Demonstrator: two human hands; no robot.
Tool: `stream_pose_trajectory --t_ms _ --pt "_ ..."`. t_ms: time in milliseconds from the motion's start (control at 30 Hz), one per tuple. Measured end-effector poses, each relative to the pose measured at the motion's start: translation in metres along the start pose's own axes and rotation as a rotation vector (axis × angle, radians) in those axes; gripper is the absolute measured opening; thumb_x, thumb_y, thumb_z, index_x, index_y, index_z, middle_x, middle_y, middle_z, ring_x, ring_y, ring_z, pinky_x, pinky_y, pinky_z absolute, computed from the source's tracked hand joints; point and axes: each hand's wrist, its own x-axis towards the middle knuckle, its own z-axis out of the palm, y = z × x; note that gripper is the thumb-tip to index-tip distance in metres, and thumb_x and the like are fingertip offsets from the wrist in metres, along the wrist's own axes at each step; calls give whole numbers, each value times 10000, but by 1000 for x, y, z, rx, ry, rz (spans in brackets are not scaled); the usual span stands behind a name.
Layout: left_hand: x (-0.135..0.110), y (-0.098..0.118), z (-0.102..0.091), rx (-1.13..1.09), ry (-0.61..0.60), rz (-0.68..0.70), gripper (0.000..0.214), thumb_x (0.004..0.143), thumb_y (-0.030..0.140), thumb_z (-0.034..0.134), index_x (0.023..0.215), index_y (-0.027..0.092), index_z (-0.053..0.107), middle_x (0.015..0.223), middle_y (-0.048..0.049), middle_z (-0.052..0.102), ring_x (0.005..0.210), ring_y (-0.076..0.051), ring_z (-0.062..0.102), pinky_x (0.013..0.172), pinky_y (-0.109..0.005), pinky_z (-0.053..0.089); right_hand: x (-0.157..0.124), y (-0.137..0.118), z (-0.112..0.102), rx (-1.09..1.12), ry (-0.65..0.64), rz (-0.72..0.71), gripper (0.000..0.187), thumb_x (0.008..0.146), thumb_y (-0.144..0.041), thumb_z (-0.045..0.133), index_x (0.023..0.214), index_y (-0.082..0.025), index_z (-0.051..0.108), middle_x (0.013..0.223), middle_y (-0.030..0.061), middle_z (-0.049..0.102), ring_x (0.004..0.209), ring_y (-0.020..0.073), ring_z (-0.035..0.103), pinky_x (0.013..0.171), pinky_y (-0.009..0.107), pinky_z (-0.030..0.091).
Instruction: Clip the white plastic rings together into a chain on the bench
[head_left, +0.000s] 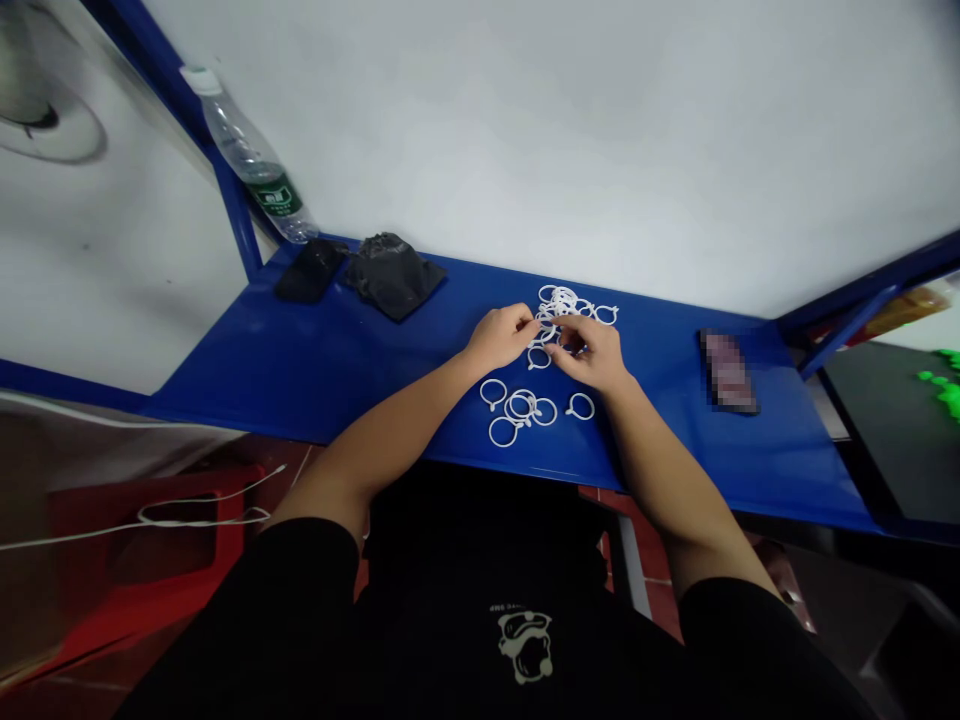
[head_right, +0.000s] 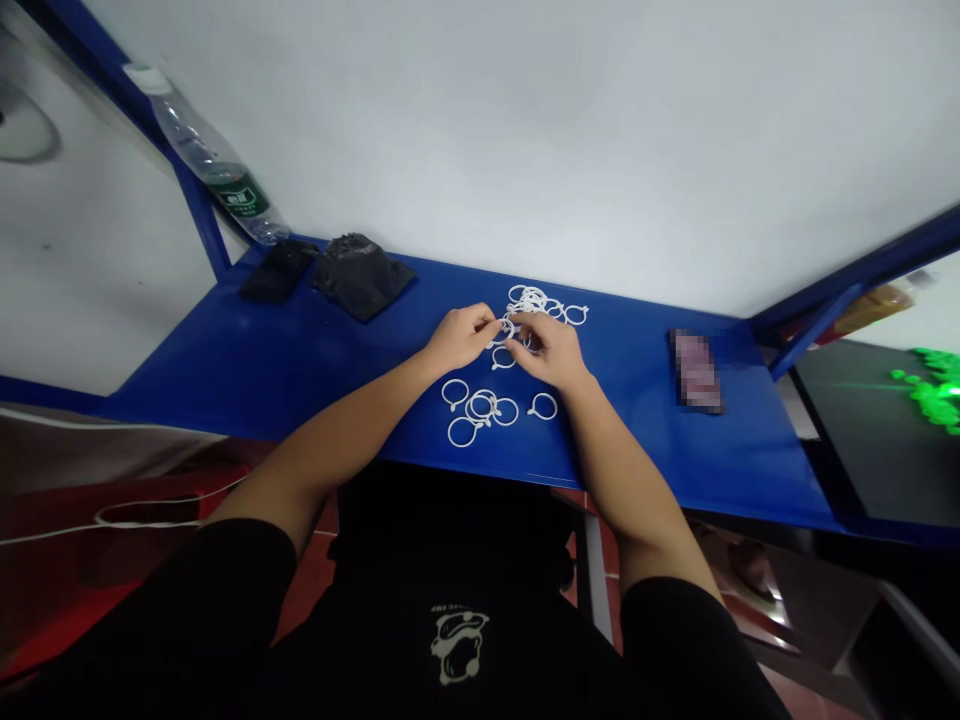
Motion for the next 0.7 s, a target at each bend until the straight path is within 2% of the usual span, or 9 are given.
stream_pose_trajectory --t_ms 133,300,433,533,700 --pt "3 0 1 -91 2 -96 279 983 213 656 714 217 584 707 -3 685 700 -170 605 673 -310 423 1 -12 3 -78 -114 -74 420 1023 -647 673 1160 -268 793 795 18 775 692 192 696 684 339 549" --pt "3 2 -1 -182 -39 -140 313 941 193 624 638 222 551 622 8 649 639 -161 585 663 -312 435 2 -15 6 -47 -169 -34 310 1052 -518 619 979 -252 759 752 13 747 654 178 668 652 330 489" --pt "3 1 0 -187 11 -126 312 919 183 642 630 225 533 605 19 630 632 -156 575 649 -303 428 3 -13 9 28 -213 -5 277 1006 -500 653 897 -250 700 741 9 725 650 179 649 662 333 476" --pt "3 1 2 -234 23 -116 307 933 187 651 650 222 536 612 23 637 630 -148 591 637 -283 433 3 -11 11 31 -180 12 252 964 -490 671 879 -253 662 780 18 716 678 187 629 676 341 469" --pt "5 4 2 -426 -63 -135 330 1009 270 695 706 206 579 596 25 651 520 -105 561 575 -245 436 2 -5 15 13 -107 13 186 885 -421 695 878 -254 613 819 22 662 705 193 576 693 353 463"
